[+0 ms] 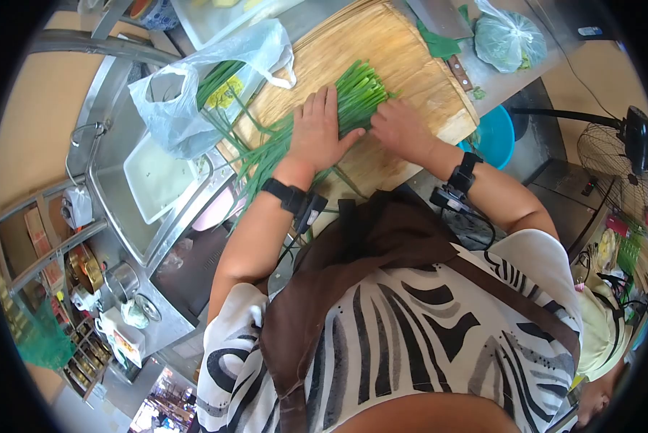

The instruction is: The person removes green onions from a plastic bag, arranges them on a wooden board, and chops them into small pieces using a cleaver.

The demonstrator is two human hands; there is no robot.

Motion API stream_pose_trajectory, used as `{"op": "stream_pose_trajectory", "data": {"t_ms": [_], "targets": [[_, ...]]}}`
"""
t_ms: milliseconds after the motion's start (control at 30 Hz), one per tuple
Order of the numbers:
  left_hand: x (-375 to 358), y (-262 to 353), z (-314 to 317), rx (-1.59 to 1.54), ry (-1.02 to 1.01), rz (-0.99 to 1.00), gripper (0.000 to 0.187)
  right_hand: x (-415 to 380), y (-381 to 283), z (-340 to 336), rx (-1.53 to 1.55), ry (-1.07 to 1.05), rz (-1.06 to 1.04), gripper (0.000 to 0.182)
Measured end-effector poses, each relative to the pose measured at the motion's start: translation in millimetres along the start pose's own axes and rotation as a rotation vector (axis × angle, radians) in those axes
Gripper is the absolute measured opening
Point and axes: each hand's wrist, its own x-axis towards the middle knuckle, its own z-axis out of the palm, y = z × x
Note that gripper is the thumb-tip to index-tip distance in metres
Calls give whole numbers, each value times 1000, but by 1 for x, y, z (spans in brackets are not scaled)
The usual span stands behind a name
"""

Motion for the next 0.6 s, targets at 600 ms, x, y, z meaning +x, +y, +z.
{"op": "stream_pose_trajectory", "data": {"t_ms": [600], "targets": [[38, 40, -13, 97, -236, -158, 126, 16, 43, 28, 493, 249, 357, 57]]}}
